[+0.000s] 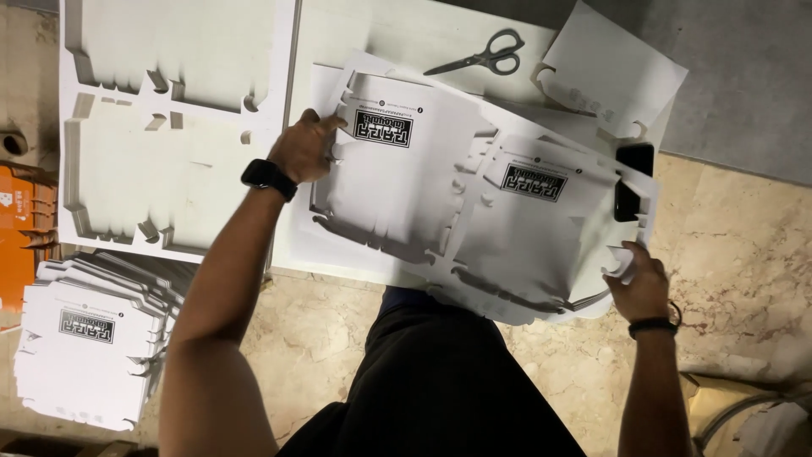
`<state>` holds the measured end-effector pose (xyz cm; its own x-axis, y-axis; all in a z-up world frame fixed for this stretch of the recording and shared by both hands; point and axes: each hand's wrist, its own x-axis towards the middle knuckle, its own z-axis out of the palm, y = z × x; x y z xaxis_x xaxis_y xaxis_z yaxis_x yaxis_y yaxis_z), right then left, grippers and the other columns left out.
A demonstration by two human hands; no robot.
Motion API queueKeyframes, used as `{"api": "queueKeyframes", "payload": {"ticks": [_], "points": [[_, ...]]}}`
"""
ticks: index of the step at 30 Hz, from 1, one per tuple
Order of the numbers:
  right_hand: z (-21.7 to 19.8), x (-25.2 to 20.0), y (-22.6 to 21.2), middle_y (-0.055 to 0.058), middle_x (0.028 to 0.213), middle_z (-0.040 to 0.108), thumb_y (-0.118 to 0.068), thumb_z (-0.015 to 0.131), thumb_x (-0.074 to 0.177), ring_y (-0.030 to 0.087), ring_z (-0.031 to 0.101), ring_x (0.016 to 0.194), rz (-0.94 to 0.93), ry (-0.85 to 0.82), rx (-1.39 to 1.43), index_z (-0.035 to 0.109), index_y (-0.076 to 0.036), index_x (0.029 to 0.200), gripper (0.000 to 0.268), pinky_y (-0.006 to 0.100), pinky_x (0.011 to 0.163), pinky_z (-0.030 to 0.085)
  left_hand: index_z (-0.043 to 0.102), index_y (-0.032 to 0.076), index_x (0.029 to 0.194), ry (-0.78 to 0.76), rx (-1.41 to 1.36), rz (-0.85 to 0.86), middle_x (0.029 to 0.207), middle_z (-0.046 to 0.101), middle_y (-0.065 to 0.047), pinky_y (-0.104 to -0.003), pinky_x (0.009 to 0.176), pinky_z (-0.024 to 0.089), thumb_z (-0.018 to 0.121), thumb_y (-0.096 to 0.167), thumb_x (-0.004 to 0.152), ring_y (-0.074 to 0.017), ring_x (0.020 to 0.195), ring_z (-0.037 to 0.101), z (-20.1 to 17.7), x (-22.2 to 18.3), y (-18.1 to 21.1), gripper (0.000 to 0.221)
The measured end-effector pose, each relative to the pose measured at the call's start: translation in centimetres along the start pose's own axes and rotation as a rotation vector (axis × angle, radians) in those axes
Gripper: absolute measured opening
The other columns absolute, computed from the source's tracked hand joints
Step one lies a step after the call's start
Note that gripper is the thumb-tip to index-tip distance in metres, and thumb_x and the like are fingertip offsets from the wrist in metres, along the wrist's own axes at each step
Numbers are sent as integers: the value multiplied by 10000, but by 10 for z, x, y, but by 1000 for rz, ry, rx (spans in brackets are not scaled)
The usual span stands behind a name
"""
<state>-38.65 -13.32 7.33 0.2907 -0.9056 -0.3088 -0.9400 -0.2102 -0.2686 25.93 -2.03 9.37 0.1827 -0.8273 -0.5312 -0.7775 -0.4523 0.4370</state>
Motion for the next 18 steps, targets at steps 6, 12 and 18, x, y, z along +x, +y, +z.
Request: {"api": "queueKeyframes", "payload": {"ticks": [6,12,18], "points": [[-76,-30,-34,245,1083,633,-67,889,782,361,661,895,-72,136,57,619,-97,1482,751,510,868,567,618,175,1332,242,46,223,1119,529,-172,-496,516,611,662,-111,686,-415,795,691,-62,-74,49,708],[-148,-82,-30,311,1199,680,-23,960,756,291,676,773,-281,350,-10,710,2,1499,785,425,845,577,673,85,1373,557,300,189,1162,617,-266,-274,416,651,541,-296,798,-201,524,666,-103,-193,116,703],[-118,-32,-26,257,1230,611,-143,843,742,403,633,1084,33,148,58,662,-172,1449,730,450,1034,479,623,149,1252,642,656,-143,1118,574,-129,-356,375,633,625,-114,872,-213,457,642,-44,-201,84,463]]}}
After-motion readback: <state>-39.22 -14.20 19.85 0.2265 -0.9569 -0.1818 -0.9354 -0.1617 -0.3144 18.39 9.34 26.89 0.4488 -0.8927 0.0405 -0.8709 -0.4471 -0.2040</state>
